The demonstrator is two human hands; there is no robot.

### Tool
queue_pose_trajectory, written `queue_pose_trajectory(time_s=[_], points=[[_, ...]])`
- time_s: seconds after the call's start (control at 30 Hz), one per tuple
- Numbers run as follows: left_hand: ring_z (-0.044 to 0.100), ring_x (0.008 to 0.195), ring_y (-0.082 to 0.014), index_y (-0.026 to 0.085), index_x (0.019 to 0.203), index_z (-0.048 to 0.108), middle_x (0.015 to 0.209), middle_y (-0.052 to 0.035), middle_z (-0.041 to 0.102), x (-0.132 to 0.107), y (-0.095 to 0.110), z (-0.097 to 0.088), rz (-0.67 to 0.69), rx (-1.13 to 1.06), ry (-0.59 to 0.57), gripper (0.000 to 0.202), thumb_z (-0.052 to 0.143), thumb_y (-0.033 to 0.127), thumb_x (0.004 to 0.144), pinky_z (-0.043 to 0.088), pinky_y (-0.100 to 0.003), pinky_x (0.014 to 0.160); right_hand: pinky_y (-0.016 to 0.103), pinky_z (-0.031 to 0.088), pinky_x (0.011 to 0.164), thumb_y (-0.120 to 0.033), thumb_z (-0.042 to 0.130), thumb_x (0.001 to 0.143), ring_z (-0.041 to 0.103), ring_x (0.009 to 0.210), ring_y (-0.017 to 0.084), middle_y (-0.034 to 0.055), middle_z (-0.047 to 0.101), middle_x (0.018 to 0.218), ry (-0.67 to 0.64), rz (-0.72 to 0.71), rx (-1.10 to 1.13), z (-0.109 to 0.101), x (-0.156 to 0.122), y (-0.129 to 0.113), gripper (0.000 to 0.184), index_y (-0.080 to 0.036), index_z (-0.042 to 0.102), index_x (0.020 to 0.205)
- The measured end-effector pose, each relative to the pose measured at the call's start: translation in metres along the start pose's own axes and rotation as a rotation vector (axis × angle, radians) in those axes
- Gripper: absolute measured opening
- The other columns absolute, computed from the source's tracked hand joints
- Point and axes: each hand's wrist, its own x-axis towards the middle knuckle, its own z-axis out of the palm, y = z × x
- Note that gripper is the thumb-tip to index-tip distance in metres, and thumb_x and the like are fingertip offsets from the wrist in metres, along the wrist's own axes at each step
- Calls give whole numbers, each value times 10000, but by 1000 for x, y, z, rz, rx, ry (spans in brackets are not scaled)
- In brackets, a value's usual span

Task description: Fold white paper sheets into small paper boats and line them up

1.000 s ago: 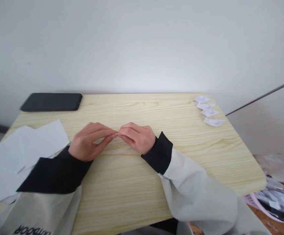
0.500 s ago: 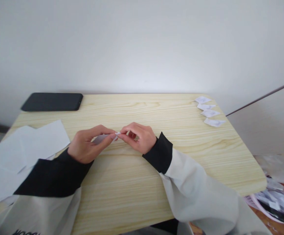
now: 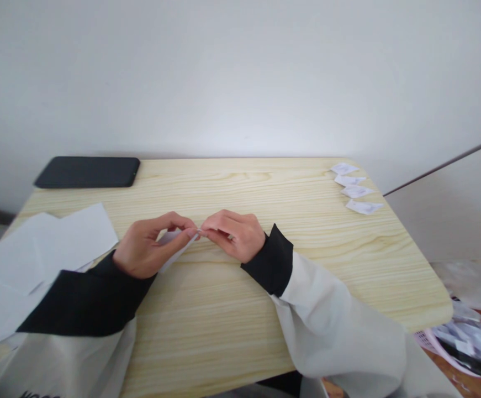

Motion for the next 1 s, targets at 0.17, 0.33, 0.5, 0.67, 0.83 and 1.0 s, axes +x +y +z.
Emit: queue_pose_trajectory(time_s=[0.17,0.33,0.5,0.67,0.83,1.0], points=[[552,563,-114,170,701,670,643,8,669,1,0,-1,-91,-102,-39,218,606,369,762,429,-208,535,204,531,662,-114,600,841,648,757,107,52,693,846,48,-65,26,-1,2,-1,109,-181,613,925],[611,660,-132,170,736,690,703,-3,702,1,-6,1,-113,-242,-112,208,614,357,786,475,-217,651,197,530,670,-126,581,860,658,793,106,42,697,862,35,-130,-41,-2,0,2,121,-199,612,951],[626,669,-135,162,713,683,691,-9,701,2,-7,1,-135,-357,-159,211,610,344,791,492,-225,691,181,513,663,-144,564,877,647,814,92,22,683,935,-36,-166,-97,-3,-4,7,163,-231,598,1011],[622,643,-140,154,706,674,682,-18,700,4,-7,0,-171,-346,-193,254,601,386,781,504,-239,676,188,500,653,-149,540,890,634,807,96,29,671,916,-41,-134,-61,-1,-4,7,127,-219,598,978],[605,637,-139,157,697,672,664,-14,692,3,-5,2,-138,-215,-130,251,587,378,780,489,-245,670,187,463,558,-260,566,871,556,576,68,-5,633,762,-68,123,55,0,-2,1,78,-187,578,898],[568,590,-125,164,693,679,634,-1,676,1,-2,4,-107,-91,-78,238,588,370,769,455,-225,587,193,390,492,-262,532,861,481,514,74,-14,583,636,-149,243,104,-3,0,-5,135,-170,596,785]])
